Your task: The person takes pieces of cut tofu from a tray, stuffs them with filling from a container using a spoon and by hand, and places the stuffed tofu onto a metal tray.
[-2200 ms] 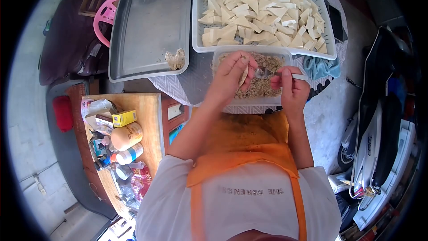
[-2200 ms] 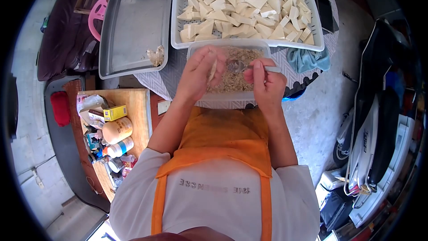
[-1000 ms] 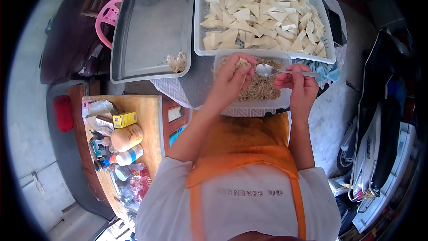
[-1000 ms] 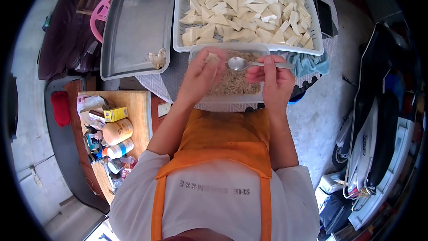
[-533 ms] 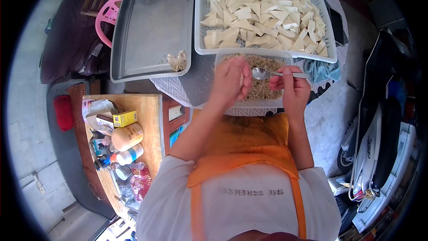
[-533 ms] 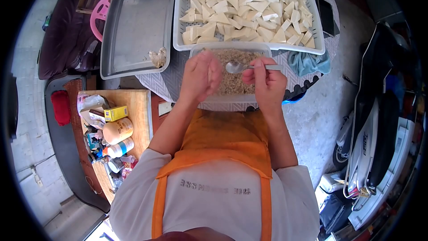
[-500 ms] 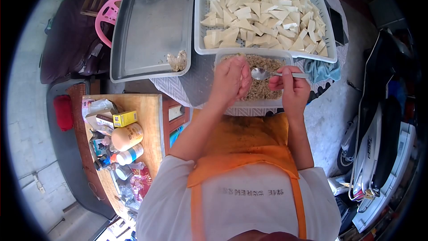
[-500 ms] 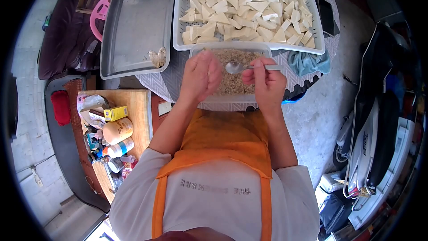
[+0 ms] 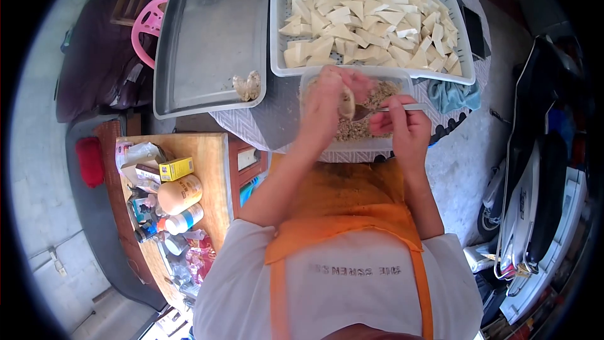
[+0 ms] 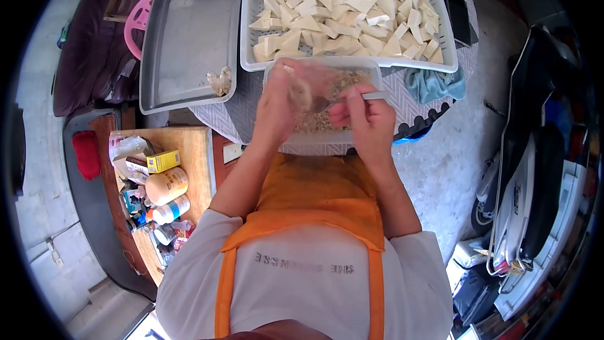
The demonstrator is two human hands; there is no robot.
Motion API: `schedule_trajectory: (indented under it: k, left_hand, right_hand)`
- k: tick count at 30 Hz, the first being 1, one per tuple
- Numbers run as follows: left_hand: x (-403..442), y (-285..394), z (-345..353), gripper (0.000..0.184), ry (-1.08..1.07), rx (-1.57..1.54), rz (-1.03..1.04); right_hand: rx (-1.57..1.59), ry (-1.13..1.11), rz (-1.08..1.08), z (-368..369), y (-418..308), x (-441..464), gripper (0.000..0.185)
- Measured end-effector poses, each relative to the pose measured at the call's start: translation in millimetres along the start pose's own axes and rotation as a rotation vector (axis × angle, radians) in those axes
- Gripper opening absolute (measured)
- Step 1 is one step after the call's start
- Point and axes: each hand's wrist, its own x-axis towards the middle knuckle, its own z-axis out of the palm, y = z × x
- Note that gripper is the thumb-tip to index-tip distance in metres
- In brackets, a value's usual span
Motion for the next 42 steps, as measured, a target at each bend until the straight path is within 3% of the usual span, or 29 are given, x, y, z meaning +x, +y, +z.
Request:
schedule_trajectory:
  k: [2,5,11,17,20,23,26,29,32,38,42]
  left_hand:
    - [5.9,-6.5,-1.8,0.011,-0.079,0.382,0.239]
    - [-1.7,-1.8,1.5,0.019,-0.065,0.165,0.101]
    - [-5.9,9.8,-13.2,0.027,-0.126,0.372,-0.141]
    - [-0.2,0.7,-15.6,0.024,-0.116,-0.041,-0.203]
    - [1.0,4.4,-5.1,0.023,0.078,-0.237,-0.291]
    - [0.3,6.7,-9.3,0.026,0.021,-0.456,-0.419]
    - [-3.9,-2.0,-15.5,0.035,-0.073,-0.465,-0.396]
    - [-6.2,2.7,-4.4,0.041,0.061,-0.276,-0.440]
    - [-6.4,14.2,10.8,0.042,0.143,-0.075,-0.356]
    - [-4.0,1.5,-9.0,0.043,-0.007,-0.260,-0.289]
    - [4.2,6.2,-4.3,0.049,0.113,-0.326,-0.256]
  right_hand:
    - [0.099,-0.014,0.134,3.8,-6.2,0.9,0.019]
    - [0.174,0.086,0.038,-4.7,-10.4,7.3,0.020]
    - [0.042,0.135,-0.141,-15.2,-14.9,14.9,0.019]
    - [-0.056,0.114,-0.149,-12.2,-1.6,9.1,0.018]
    - [-0.081,0.088,-0.154,-11.5,5.9,11.3,0.017]
    - [-0.109,0.080,-0.142,-10.5,8.9,10.2,0.017]
    - [-0.124,0.065,-0.138,-8.8,11.3,9.7,0.017]
    - [-0.130,0.058,-0.135,-9.4,11.8,9.0,0.017]
    - [-0.122,0.056,-0.133,-9.8,8.2,6.8,0.017]
    - [-0.123,0.072,-0.157,-8.1,3.2,0.5,0.017]
    - [-0.050,0.153,-0.225,-6.1,-4.7,-4.9,0.018]
